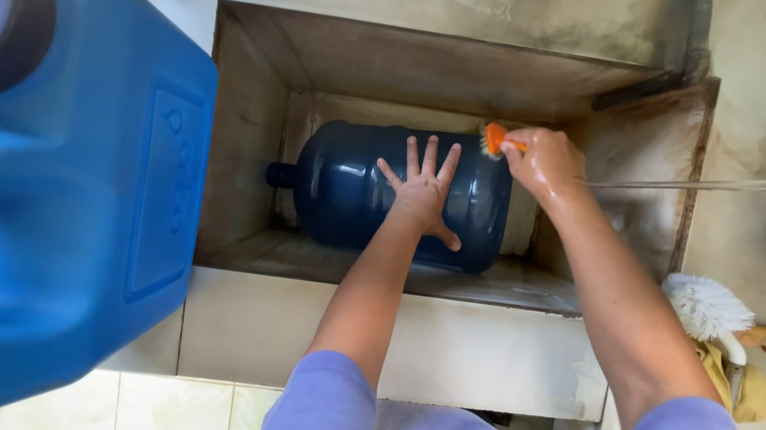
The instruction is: Scrubbing and rinsing a large blue plastic water container in a sink using a brush.
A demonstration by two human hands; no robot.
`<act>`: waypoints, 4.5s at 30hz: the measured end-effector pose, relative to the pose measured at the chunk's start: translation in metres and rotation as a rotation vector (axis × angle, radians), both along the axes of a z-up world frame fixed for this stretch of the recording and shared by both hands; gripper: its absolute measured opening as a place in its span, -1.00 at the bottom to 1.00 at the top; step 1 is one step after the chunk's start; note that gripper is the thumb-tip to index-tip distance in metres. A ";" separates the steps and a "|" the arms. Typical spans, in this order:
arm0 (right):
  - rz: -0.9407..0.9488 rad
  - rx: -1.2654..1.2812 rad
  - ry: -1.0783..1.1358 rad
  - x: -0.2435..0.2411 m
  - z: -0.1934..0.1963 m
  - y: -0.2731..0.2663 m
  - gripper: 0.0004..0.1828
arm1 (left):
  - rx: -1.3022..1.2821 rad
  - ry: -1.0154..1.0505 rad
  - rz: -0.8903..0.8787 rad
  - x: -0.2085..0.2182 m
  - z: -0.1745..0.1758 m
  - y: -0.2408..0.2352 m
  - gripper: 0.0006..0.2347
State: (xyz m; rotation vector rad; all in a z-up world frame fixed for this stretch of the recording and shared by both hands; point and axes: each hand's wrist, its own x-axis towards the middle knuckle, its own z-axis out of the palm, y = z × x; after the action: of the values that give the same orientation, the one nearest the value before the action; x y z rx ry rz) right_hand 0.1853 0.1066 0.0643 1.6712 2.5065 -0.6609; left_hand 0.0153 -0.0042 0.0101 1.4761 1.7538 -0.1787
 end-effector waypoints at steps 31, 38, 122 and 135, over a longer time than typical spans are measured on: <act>-0.357 -0.069 0.502 0.020 -0.080 0.005 -0.68 | 0.232 0.013 -0.025 0.024 0.001 0.007 0.37; -0.329 -0.202 0.625 0.045 -0.028 -0.045 -0.68 | 0.025 0.013 -0.074 0.015 0.036 -0.021 0.30; -0.014 0.062 0.452 -0.027 0.081 -0.139 -0.69 | 0.670 0.137 0.563 -0.050 0.095 -0.063 -0.22; 0.107 0.110 0.421 -0.002 0.064 -0.141 -0.68 | 0.854 0.083 0.603 -0.044 0.088 -0.093 -0.37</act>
State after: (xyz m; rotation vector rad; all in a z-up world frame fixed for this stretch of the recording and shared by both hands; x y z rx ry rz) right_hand 0.1829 -0.0343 0.1288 1.5495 2.9406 -0.9680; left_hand -0.0291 -0.0970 0.0978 1.3847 2.4025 0.9330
